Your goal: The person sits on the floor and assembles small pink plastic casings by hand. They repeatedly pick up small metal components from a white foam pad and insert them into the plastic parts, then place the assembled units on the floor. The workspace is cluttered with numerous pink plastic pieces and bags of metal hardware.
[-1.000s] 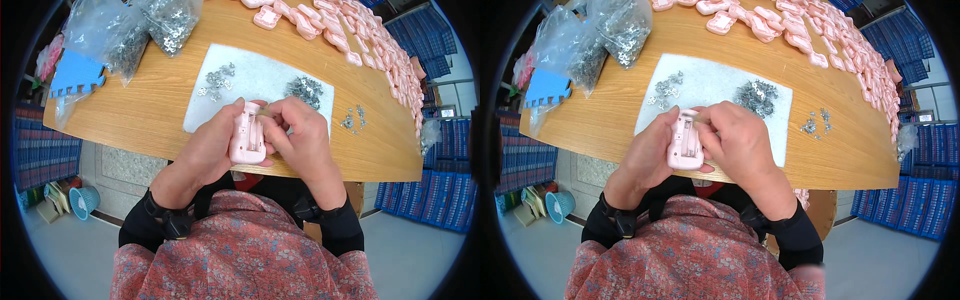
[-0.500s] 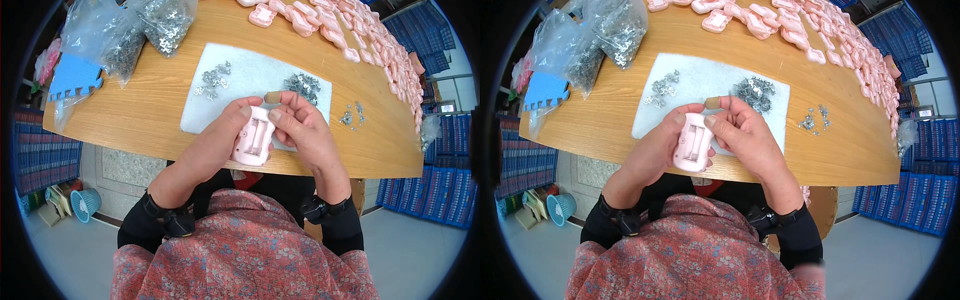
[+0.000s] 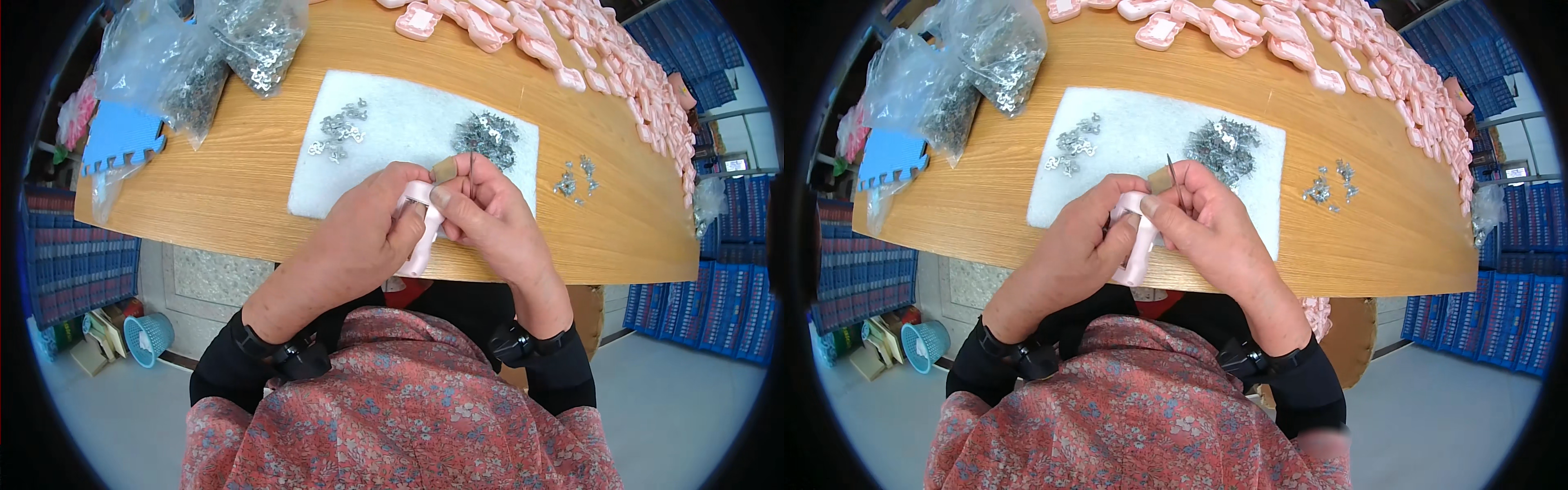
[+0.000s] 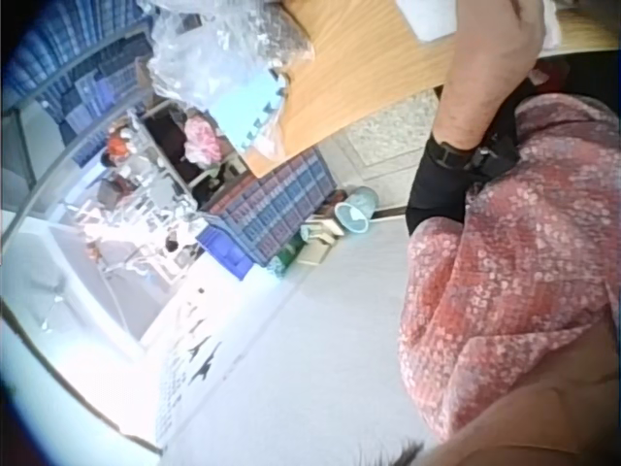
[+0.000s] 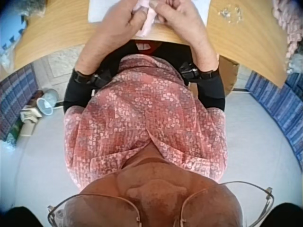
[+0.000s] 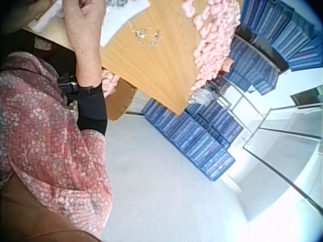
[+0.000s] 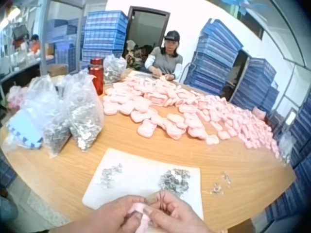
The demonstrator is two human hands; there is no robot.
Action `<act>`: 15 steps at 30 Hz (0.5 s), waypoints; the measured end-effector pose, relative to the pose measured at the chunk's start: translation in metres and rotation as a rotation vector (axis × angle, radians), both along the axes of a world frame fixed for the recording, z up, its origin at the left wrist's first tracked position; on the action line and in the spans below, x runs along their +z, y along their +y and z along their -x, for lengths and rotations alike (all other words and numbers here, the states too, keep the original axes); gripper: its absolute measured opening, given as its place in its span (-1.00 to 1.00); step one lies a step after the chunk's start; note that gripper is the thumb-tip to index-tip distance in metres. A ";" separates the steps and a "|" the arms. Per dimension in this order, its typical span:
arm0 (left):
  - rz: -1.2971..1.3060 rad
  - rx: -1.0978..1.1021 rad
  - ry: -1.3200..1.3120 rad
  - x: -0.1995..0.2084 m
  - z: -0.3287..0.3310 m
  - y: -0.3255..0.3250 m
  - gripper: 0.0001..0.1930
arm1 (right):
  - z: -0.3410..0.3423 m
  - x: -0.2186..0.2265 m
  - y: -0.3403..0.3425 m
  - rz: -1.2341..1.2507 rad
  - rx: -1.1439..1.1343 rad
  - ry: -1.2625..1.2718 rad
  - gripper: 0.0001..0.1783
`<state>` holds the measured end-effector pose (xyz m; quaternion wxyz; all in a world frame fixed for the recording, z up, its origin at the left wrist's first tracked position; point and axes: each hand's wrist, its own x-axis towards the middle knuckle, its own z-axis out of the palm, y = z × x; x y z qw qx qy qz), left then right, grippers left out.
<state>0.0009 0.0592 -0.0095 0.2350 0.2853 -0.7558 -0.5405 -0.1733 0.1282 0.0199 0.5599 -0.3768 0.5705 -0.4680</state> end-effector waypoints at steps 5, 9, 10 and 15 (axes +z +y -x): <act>-0.960 -0.090 0.236 0.004 -0.002 -0.010 -0.69 | 0.003 0.001 0.005 0.053 -0.008 -0.088 -0.76; -1.335 -0.219 0.436 -0.008 -0.007 -0.012 -0.66 | 0.001 -0.011 0.007 0.198 -0.010 0.089 -0.75; -1.359 -0.234 0.450 -0.009 -0.006 -0.011 -0.65 | 0.003 -0.009 0.008 0.168 0.007 0.161 -0.77; -1.436 -0.265 0.402 -0.010 -0.004 -0.007 -0.67 | 0.013 -0.006 0.009 0.121 0.020 0.292 -0.84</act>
